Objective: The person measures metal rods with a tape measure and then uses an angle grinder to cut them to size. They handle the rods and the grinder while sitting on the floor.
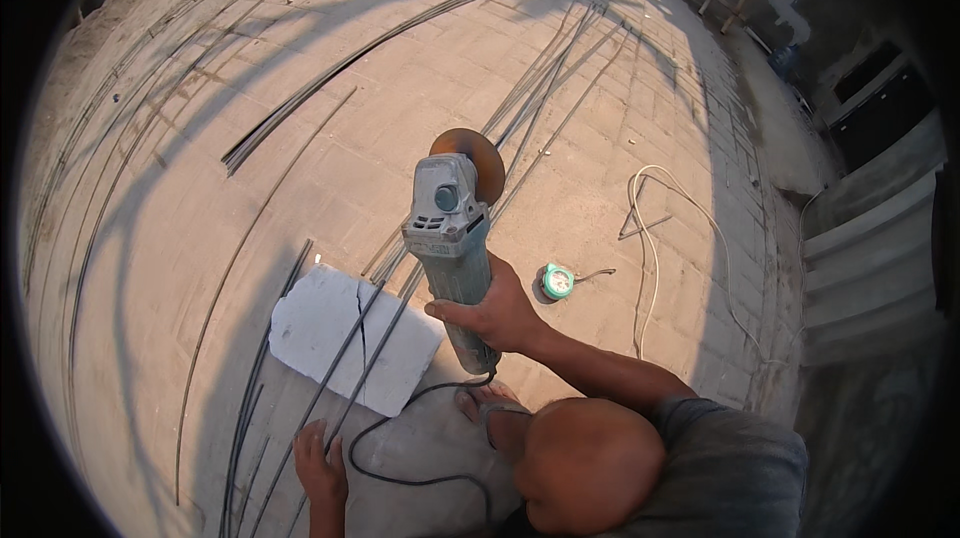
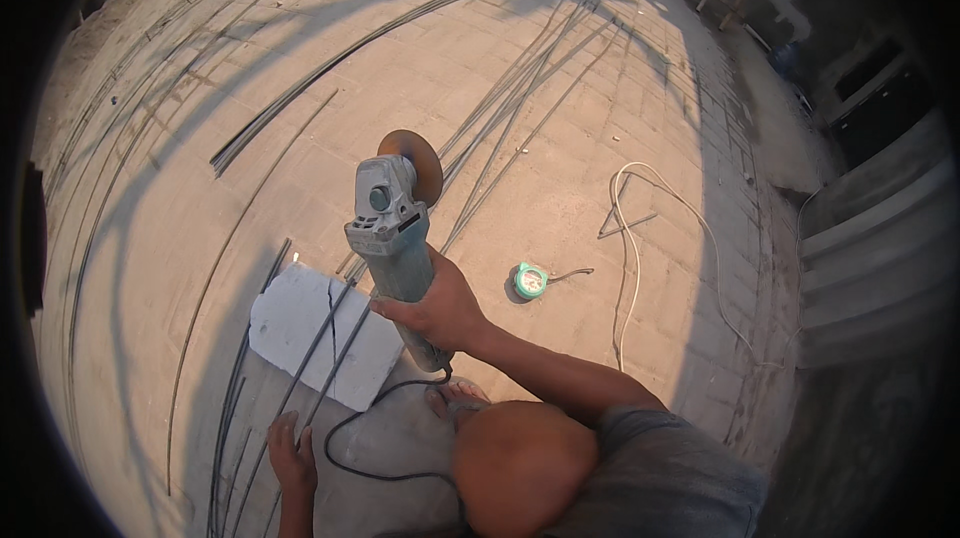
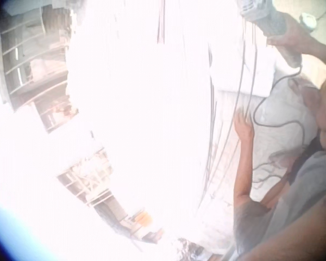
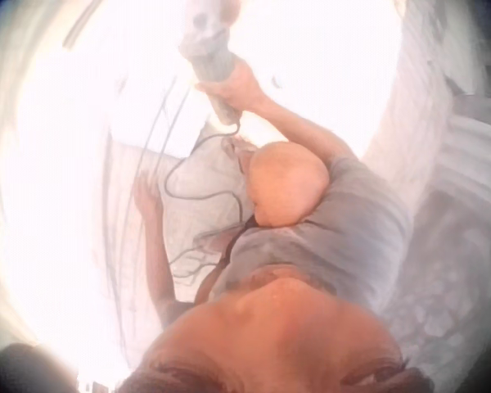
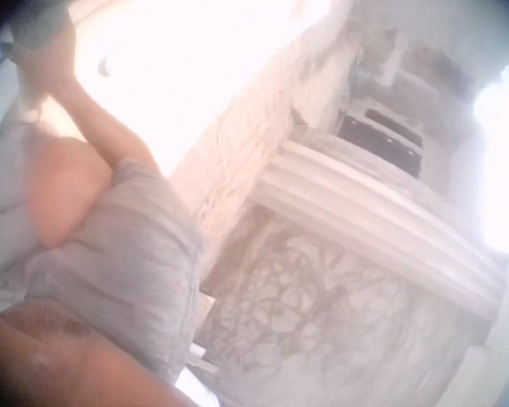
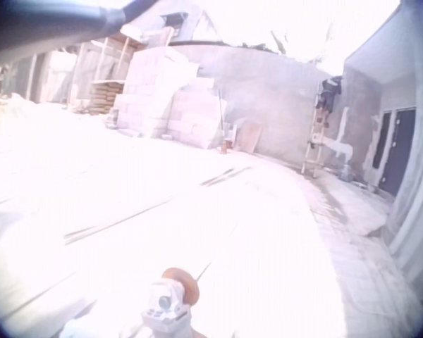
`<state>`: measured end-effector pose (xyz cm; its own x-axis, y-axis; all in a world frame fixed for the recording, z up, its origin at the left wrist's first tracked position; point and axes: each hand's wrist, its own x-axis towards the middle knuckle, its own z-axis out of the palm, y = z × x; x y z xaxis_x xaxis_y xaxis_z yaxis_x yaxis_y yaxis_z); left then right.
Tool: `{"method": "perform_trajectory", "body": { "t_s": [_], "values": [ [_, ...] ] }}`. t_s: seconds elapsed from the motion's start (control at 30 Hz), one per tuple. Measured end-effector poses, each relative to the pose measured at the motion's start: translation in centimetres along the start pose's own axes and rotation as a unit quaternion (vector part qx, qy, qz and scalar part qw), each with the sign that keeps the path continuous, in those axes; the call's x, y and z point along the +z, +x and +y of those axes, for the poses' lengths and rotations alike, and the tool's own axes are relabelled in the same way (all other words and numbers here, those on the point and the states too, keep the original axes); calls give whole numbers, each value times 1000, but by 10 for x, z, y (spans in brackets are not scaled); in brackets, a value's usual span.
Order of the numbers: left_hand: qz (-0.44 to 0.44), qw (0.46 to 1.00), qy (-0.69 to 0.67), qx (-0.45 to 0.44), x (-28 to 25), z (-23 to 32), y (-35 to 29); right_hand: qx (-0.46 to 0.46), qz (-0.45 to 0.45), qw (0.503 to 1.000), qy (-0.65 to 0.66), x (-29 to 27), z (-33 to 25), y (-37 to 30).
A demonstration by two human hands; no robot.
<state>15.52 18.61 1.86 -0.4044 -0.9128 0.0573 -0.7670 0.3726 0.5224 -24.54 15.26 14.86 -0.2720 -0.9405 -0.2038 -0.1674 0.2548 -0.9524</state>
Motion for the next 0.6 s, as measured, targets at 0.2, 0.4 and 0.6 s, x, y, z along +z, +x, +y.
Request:
{"method": "perform_trajectory", "body": {
  "t_s": [0.2,0.4,0.6],
  "values": [
    [35,989,136,38,-6,-16,-18,-23,7,999,-25,-3,4,2],
    [-98,981,68,-155,-11,-70,-68,8,-4,999,-47,-5,5,5],
    [-137,973,-68,-171,-16,-59,-46,12,-27,999,-38,-5,2,1]
  ]
}}
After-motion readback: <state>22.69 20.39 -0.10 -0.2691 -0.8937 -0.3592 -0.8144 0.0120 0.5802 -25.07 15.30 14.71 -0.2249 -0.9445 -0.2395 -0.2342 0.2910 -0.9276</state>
